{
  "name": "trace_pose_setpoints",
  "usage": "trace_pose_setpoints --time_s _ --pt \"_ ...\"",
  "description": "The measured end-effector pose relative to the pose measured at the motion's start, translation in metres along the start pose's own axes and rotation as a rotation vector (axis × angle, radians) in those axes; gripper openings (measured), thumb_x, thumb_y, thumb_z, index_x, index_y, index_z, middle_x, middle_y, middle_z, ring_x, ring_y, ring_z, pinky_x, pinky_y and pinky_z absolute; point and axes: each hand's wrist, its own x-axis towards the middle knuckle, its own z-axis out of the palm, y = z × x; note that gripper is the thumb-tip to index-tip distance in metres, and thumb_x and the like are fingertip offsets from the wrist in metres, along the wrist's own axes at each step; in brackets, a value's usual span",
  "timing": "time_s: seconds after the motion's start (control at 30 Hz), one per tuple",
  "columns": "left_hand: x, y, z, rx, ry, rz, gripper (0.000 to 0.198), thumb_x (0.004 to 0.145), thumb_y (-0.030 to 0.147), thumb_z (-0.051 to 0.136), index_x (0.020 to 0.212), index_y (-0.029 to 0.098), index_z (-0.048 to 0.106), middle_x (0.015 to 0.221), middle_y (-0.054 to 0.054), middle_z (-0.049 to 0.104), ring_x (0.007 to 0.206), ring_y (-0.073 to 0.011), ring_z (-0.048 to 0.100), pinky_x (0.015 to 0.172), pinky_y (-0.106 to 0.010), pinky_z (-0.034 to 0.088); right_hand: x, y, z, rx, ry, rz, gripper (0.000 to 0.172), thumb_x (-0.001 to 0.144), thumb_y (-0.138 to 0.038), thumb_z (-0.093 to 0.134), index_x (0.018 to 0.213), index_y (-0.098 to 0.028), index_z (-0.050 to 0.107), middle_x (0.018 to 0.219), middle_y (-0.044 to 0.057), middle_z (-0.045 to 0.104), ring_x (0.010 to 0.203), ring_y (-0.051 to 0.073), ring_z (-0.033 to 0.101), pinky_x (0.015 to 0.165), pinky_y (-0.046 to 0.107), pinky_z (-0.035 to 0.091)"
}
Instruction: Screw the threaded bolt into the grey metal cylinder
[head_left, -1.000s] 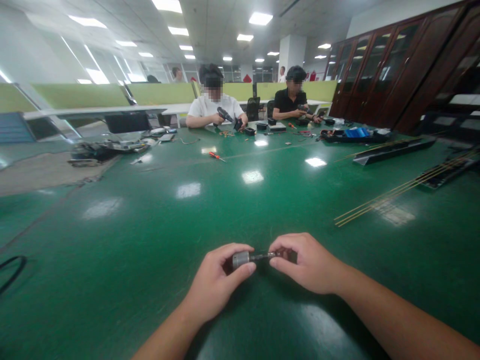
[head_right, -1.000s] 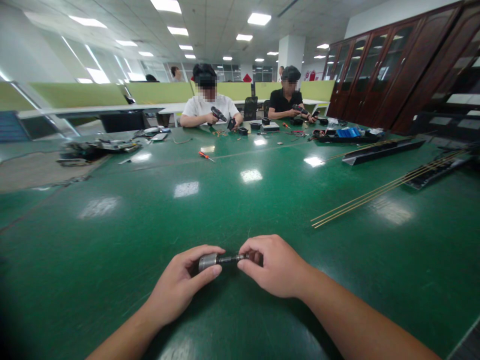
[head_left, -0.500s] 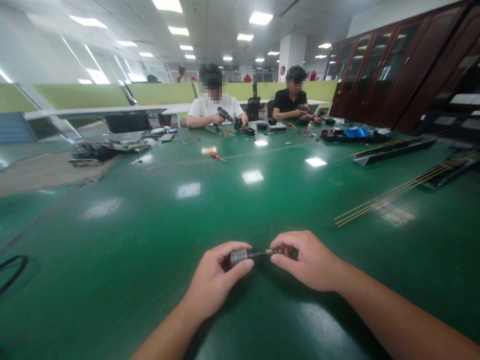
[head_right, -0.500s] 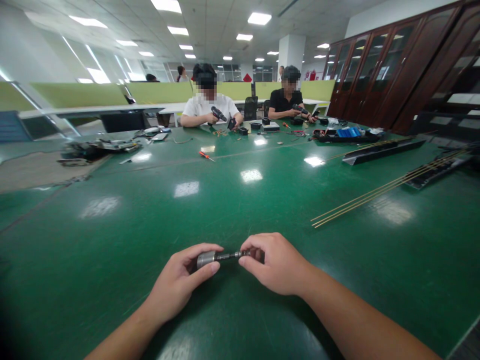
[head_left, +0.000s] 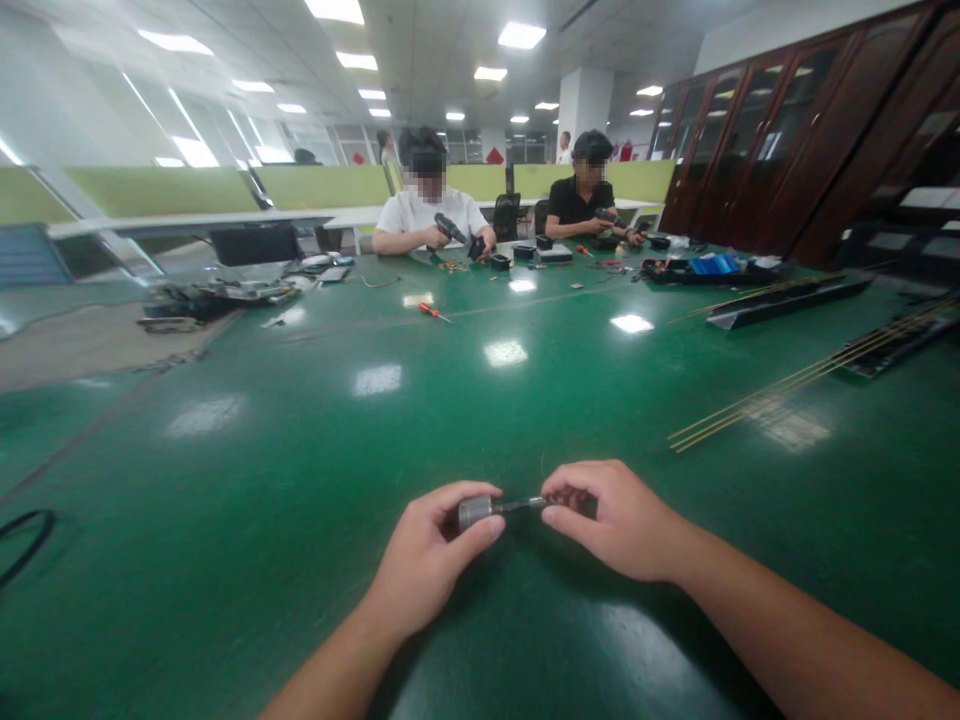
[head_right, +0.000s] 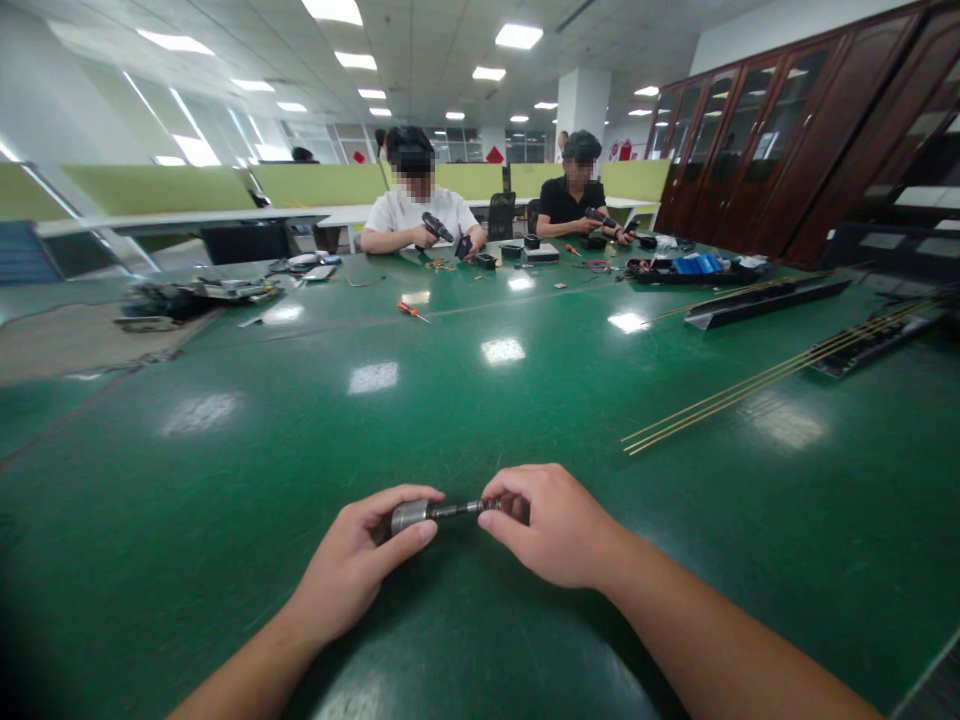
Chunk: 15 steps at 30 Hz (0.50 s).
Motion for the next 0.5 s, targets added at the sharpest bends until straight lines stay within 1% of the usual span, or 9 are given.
trace_pose_setpoints --time_s 0.23,0.4,0.5 --pt "0.0005 0.0006 -0.0004 -0.040 0.002 -0.015 0.026 0.083 0.042 0.075 0.100 0.022 0.075 0.088 -0.001 0.072 0.080 -0.0199 0.061 0.075 -0.029 0.043 0.0000 0.0021 -0.0012 -0.012 0.011 -0.002 0.008 0.088 -0.024 0.068 0.091 -0.020 0.074 0.078 0.000 0.070 0.072 0.015 0.063 0.067 0.025 0.046" --pt "0.0014 -0.0011 -0.0020 -0.069 0.002 -0.042 0.030 0.084 0.044 0.074 0.104 0.021 0.074 0.090 -0.002 0.071 0.082 -0.0204 0.061 0.077 -0.029 0.043 0.0013 0.0008 -0.0052 -0.004 0.031 0.014 0.009 0.088 -0.026 0.068 0.091 -0.020 0.073 0.078 0.000 0.070 0.072 0.015 0.062 0.067 0.026 0.045" --pt "0.0022 -0.0016 -0.0007 -0.101 0.015 -0.064 0.033 0.085 0.044 0.072 0.109 0.021 0.069 0.089 -0.002 0.068 0.078 -0.0185 0.059 0.074 -0.028 0.042 0.0022 0.0024 -0.0065 0.042 0.043 0.028 0.013 0.091 -0.030 0.065 0.090 -0.020 0.072 0.077 0.000 0.070 0.071 0.015 0.062 0.066 0.025 0.043"
